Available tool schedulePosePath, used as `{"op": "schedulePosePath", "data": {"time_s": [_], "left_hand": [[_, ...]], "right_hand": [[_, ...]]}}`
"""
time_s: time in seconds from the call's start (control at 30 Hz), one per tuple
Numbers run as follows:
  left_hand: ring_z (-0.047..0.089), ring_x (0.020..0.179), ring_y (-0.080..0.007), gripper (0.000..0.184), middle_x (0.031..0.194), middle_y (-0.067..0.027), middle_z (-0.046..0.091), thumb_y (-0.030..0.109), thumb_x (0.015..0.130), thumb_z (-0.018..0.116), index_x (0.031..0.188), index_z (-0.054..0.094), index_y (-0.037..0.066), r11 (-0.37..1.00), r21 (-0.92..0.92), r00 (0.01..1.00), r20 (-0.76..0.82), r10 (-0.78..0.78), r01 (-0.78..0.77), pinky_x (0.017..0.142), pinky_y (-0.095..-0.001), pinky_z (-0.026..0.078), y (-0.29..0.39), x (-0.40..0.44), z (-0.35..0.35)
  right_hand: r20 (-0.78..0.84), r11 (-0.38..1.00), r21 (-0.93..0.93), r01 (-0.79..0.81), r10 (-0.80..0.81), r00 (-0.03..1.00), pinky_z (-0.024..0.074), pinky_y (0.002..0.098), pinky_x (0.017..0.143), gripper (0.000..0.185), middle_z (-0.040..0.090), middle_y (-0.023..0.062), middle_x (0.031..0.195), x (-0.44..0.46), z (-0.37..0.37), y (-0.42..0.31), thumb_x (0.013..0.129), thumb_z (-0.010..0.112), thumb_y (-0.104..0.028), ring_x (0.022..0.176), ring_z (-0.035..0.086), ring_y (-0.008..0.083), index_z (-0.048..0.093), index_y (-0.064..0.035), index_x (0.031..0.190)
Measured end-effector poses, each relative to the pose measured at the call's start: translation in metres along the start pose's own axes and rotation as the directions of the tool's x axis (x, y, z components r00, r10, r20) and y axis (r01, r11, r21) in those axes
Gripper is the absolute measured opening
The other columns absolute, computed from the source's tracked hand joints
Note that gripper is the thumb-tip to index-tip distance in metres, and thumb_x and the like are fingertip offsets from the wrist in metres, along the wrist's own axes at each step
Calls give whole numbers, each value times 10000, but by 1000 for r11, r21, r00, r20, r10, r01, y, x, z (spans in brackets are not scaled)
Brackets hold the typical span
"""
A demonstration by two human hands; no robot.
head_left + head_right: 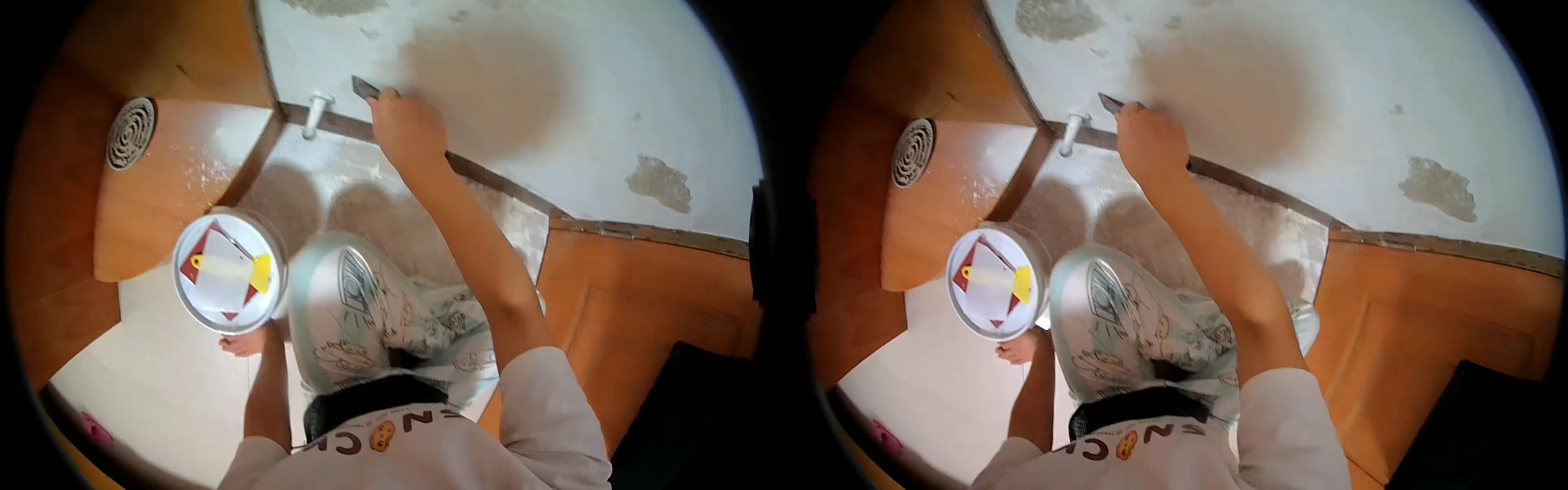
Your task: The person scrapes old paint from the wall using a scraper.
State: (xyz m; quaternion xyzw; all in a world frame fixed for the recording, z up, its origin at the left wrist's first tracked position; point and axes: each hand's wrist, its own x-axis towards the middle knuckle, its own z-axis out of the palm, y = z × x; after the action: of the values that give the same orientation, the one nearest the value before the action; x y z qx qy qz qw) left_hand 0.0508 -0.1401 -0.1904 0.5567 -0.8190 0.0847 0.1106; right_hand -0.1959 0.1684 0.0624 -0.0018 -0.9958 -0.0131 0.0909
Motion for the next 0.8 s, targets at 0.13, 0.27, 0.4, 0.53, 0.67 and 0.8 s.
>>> {"op": "schedulePosePath", "data": {"time_s": [0.13, 0.27, 0.4, 0.53, 0.67, 0.8], "left_hand": [[306, 1213, -286, 602, 1216, -131, 373, 328, 700, 638, 1140, 348, 38, 1000, -20, 1000, -10, -21, 21, 955, -445, 274, 14, -1, -13], [309, 1211, -283, 602, 1213, -129, 376, 324, 697, 641, 1139, 350, 37, 1000, 18, 1000, 2, -26, 26, 955, -440, 275, 3, 0, -4], [299, 1216, -289, 644, 1232, -132, 355, 332, 687, 644, 1161, 327, 32, 1000, 8, 1000, -20, 0, 1, 950, -448, 275, 6, 0, -10], [279, 1228, -296, 652, 1259, -143, 333, 361, 714, 623, 1181, 316, 25, 998, 49, 999, -5, 42, -42, 954, -460, 265, -1, -5, -3], [261, 1241, -293, 654, 1261, -152, 328, 412, 764, 575, 1207, 302, 15, 998, -66, 999, -52, 2, -5, 965, -462, 248, 4, -4, -6], [294, 1224, -294, 619, 1251, -150, 343, 437, 790, 545, 1187, 316, 22, 999, -17, 997, -70, 44, -45, 947, -469, 275, -1, -4, 0]], "right_hand": [[50, 998, -44, 33, -31, 998, 477, 372, 510, 222, 609, 88, 647, 5, -11, 8, 845, 471, -240, 598, 619, 238, 552, -64, 736], [58, 993, -84, 85, -81, 995, 473, 393, 538, 290, 599, 118, 641, 13, -31, -3, 859, 466, -306, 600, 596, 282, 552, -52, 749], [81, 990, -97, 105, -97, 992, 484, 378, 566, 272, 605, 134, 670, 12, -46, 4, 856, 470, -283, 637, 606, 277, 575, -52, 759], [166, 963, -176, 204, -175, 970, 495, 352, 554, 171, 623, 124, 722, 36, -28, -15, 799, 495, -181, 669, 625, 247, 592, -48, 753], [169, 977, -115, 181, -161, 972, 503, 334, 568, 111, 629, 125, 743, 36, -32, -29, 743, 526, -115, 695, 633, 246, 611, -44, 738], [208, 940, -276, 203, -148, 967, 496, 353, 583, 106, 630, 116, 732, 31, -59, -18, 772, 487, -95, 665, 627, 247, 584, -55, 763]]}}
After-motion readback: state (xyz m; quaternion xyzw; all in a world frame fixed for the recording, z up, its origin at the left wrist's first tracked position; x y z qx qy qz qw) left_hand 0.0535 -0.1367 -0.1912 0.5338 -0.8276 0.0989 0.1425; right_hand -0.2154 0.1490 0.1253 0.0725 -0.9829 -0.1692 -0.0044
